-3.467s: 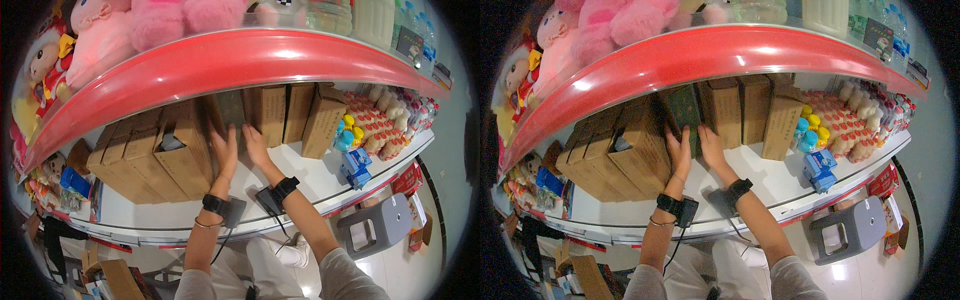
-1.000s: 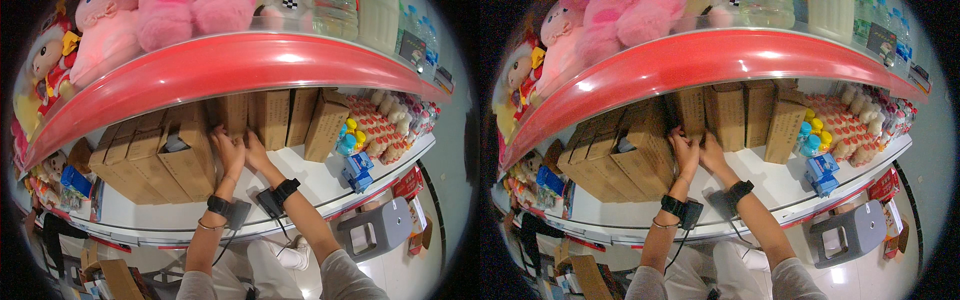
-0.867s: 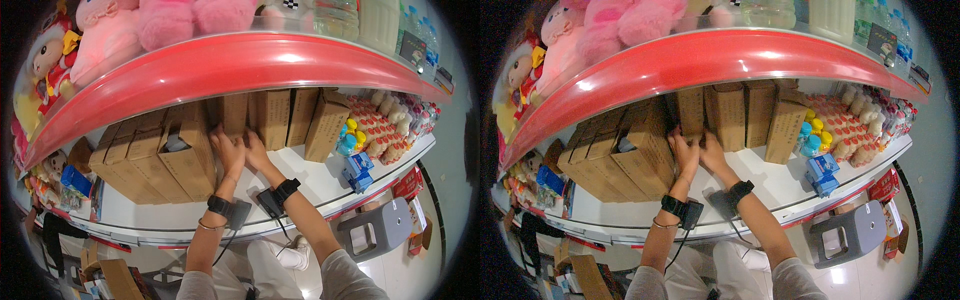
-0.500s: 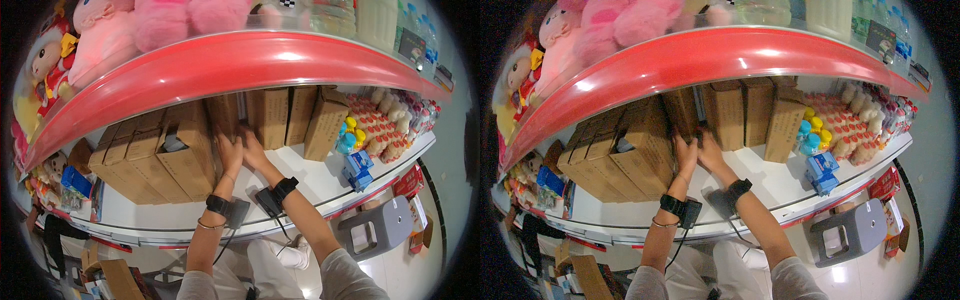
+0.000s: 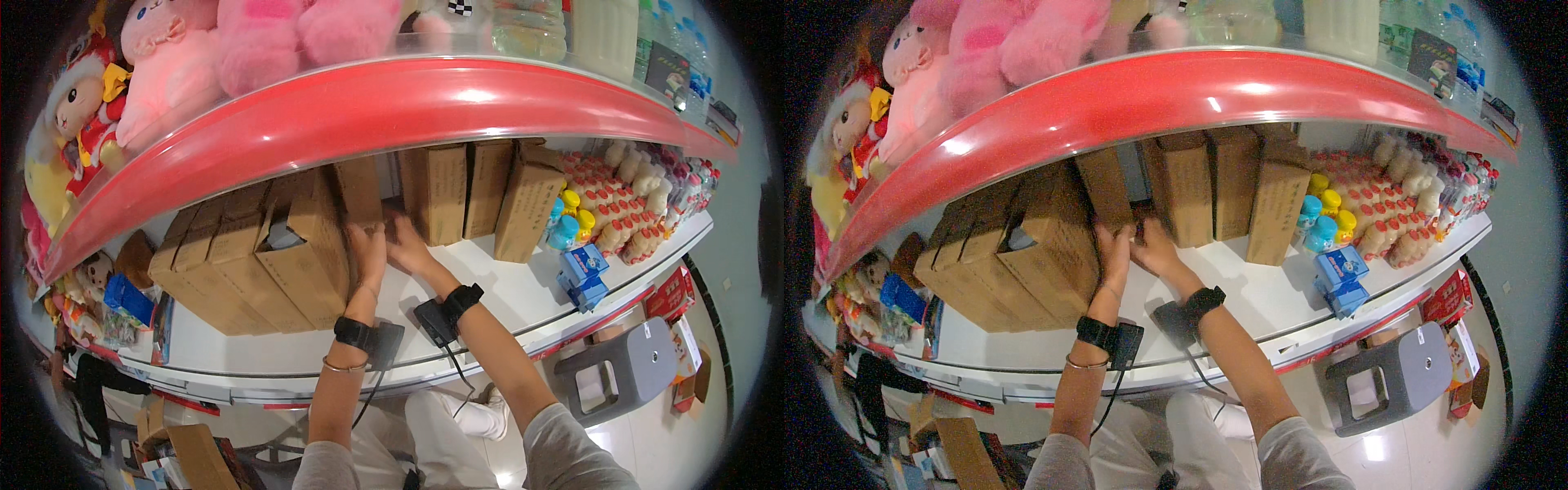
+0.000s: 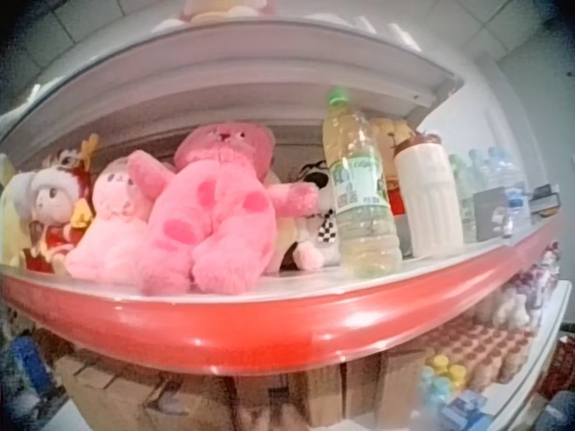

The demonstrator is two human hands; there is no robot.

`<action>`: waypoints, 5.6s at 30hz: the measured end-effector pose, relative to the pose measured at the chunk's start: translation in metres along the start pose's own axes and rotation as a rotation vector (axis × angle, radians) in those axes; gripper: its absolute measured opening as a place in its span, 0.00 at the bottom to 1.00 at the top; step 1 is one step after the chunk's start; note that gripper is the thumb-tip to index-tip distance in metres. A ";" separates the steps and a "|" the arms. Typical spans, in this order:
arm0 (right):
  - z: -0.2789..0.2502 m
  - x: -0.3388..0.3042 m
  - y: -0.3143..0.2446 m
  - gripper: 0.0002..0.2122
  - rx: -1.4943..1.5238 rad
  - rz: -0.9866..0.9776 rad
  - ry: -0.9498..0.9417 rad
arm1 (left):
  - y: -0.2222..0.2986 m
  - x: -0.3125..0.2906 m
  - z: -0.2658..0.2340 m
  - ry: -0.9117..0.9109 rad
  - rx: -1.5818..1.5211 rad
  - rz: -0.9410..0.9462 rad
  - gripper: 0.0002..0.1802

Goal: The person reorganizes boxes on a shelf by hand, sliding them along the shelf surface and turning them to align in a row.

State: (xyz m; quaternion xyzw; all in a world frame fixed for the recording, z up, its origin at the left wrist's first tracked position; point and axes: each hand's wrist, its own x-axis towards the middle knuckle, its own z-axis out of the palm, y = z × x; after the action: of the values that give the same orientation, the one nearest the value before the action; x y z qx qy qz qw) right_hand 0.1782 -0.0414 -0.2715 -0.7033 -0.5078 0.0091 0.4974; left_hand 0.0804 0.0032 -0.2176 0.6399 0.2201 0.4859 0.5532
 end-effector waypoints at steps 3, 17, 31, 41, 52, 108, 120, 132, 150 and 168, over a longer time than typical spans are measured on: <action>-0.003 -0.002 -0.025 0.27 0.062 0.048 -0.018 | -0.015 0.003 -0.006 0.092 0.108 0.081 0.27; -0.013 -0.003 -0.035 0.17 -0.067 -0.103 0.033 | 0.038 -0.019 0.006 -0.074 0.298 0.093 0.28; -0.019 -0.007 -0.042 0.22 0.034 -0.105 -0.120 | 0.001 -0.009 0.007 0.089 0.460 0.133 0.30; -0.022 -0.009 -0.049 0.24 -0.024 -0.111 -0.141 | -0.007 0.004 0.001 0.102 0.360 0.127 0.38; -0.020 -0.012 -0.043 0.25 -0.239 -0.101 -0.090 | -0.004 0.000 0.004 0.095 0.409 0.002 0.38; -0.016 -0.011 -0.045 0.28 -0.061 0.046 0.099 | 0.026 -0.014 0.011 0.040 0.403 0.166 0.26; -0.020 0.004 -0.034 0.29 -0.136 0.073 -0.153 | 0.017 -0.012 0.010 -0.074 0.404 0.159 0.25; -0.016 0.003 -0.041 0.24 -0.236 0.043 -0.192 | 0.022 -0.010 0.003 -0.057 0.455 0.123 0.24; -0.052 0.004 -0.089 0.17 -0.260 -0.244 0.180 | 0.028 -0.013 0.005 -0.010 0.455 0.112 0.27; -0.092 0.005 -0.109 0.38 -0.201 -0.187 0.657 | 0.026 -0.011 0.004 -0.106 0.241 0.113 0.27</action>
State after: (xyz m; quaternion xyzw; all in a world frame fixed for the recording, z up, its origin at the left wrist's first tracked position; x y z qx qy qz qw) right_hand 0.1509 -0.1021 -0.1453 -0.6645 -0.3813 -0.3131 0.5613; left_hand 0.0723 -0.0157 -0.1976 0.7377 0.2109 0.4517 0.4552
